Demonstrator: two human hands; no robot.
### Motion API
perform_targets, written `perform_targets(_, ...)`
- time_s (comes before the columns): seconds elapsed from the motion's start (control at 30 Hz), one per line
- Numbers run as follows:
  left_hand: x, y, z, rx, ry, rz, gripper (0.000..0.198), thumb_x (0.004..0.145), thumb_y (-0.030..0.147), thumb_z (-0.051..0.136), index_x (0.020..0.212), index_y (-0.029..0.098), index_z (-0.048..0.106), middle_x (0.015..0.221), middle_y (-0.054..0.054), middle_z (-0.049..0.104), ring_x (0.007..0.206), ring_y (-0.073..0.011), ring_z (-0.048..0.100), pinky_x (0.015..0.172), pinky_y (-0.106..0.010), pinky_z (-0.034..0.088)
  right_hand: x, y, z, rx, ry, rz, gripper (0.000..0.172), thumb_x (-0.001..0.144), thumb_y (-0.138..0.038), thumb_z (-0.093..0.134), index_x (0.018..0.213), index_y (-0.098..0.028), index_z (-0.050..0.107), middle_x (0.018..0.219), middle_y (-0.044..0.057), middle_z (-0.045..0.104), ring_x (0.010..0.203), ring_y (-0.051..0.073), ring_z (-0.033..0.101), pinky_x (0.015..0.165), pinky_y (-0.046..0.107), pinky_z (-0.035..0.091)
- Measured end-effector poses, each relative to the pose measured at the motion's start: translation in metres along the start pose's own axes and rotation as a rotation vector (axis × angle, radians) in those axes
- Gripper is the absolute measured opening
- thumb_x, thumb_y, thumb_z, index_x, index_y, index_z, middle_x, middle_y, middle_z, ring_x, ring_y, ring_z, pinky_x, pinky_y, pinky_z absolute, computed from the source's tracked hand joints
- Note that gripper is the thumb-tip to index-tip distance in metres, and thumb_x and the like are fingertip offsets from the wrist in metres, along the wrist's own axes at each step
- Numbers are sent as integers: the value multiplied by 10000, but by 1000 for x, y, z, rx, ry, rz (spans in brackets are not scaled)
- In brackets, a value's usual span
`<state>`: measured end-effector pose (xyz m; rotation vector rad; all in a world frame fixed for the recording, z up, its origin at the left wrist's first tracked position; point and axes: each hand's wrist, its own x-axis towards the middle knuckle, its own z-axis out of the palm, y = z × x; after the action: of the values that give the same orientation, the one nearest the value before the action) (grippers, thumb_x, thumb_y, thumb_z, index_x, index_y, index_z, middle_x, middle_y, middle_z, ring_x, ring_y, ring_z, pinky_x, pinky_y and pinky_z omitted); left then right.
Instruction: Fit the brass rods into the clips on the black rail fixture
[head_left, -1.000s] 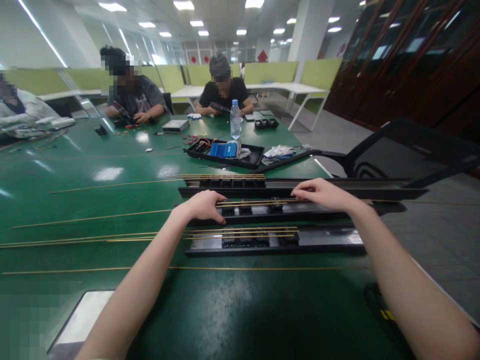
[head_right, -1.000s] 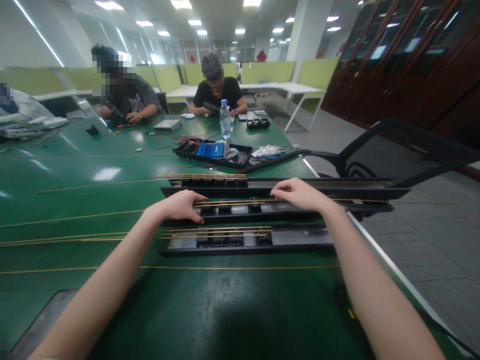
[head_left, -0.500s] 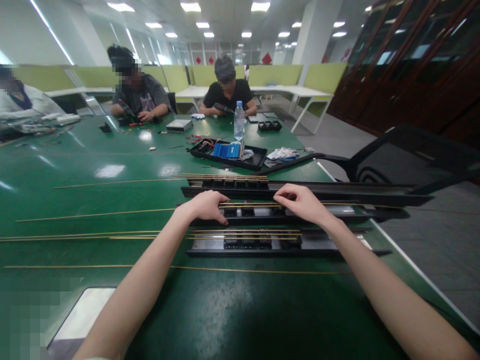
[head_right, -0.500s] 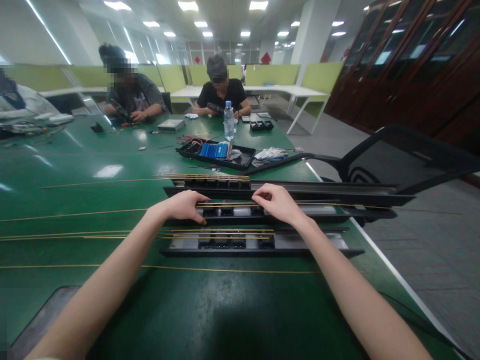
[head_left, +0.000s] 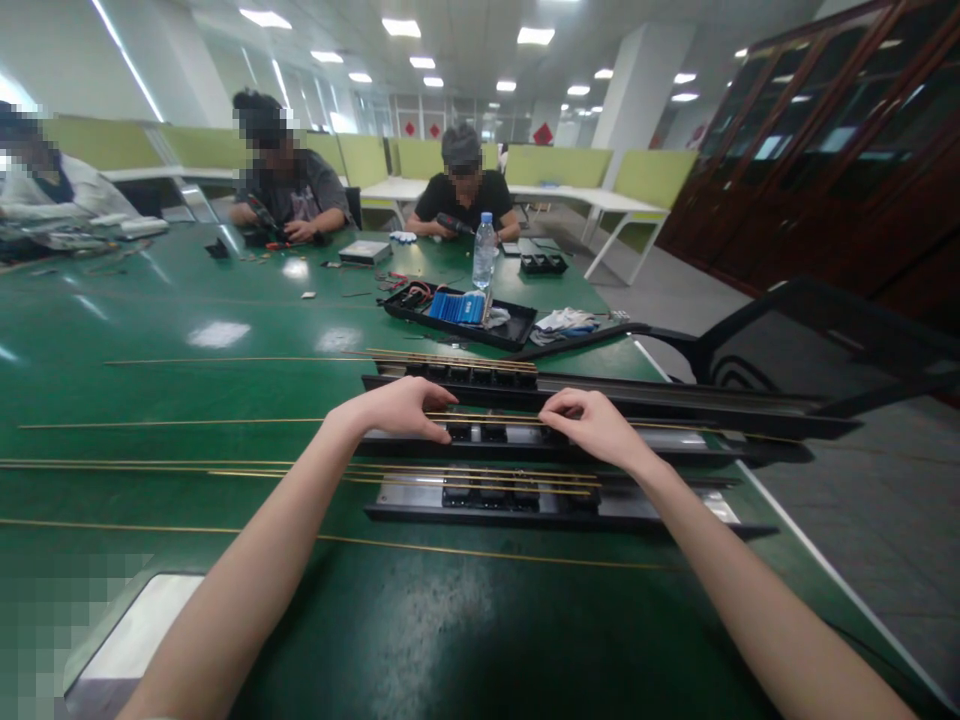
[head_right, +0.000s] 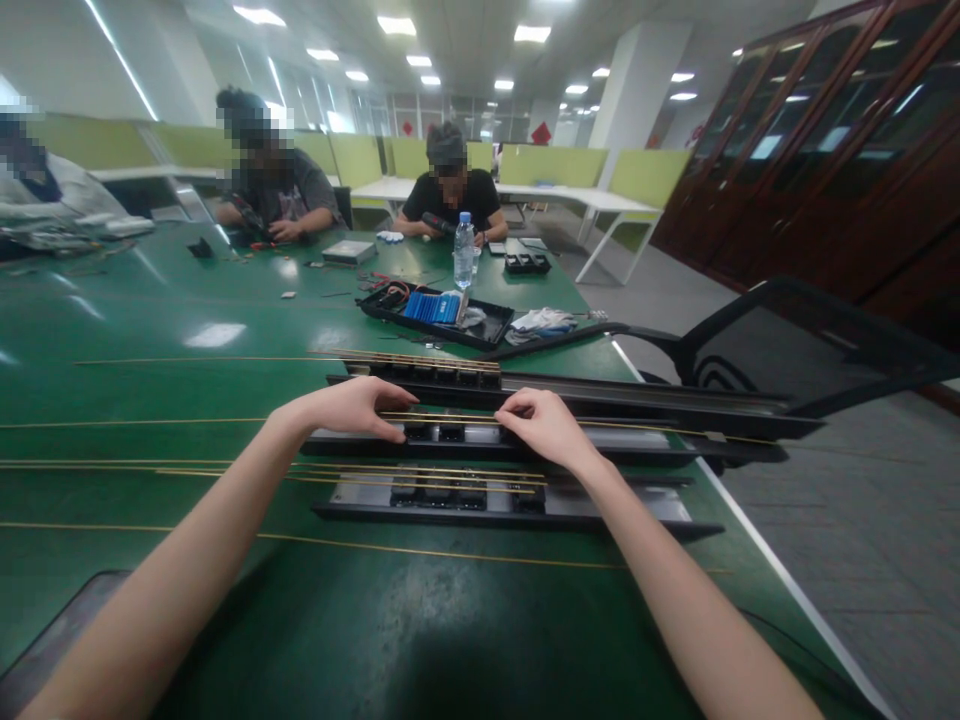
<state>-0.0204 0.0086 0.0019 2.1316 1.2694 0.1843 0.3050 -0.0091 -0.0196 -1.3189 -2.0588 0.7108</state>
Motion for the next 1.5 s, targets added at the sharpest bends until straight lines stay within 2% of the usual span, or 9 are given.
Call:
perform_targets(0.17,-4,0,-6,-17,-1,-6,663,628,426,812,1233,193,671,1266,-87,689,1125,-255,659,1008,-344,480,1,1,0,7,-3,15,237,822,-407,659,781,-199,764,921,61,740,823,220,667,702,310,506)
perform_targets(0.37,-3,1,-5,40,11,19,498,638,407,792,1079,186,720,1095,-61,746,964,-225,689,877,-300,507,2,1,-1,26,-7,30,230,807,-397,669,776,-191,766,876,61,747,788,221,676,719,322,512)
perform_targets(0.7,-3,6,-5,129,5,4,365,643,453,759,890,187,721,801,0,722,737,-179,639,658,-256,442,3,6,-1,39,-23,41,231,810,-397,674,801,-189,772,871,55,755,779,216,679,694,306,516)
perform_targets(1.0,-3,10,-3,119,28,-30,384,603,433,775,898,191,729,827,4,726,750,-180,641,676,-250,452,3,5,-3,42,-37,40,237,808,-405,664,797,-192,767,874,54,754,773,221,680,686,315,530)
perform_targets(1.5,-2,11,0,187,41,-10,388,632,470,762,898,189,736,835,-12,737,743,-189,650,648,-260,440,3,2,-4,49,-47,45,228,802,-389,664,794,-186,767,857,53,757,767,219,679,679,310,521)
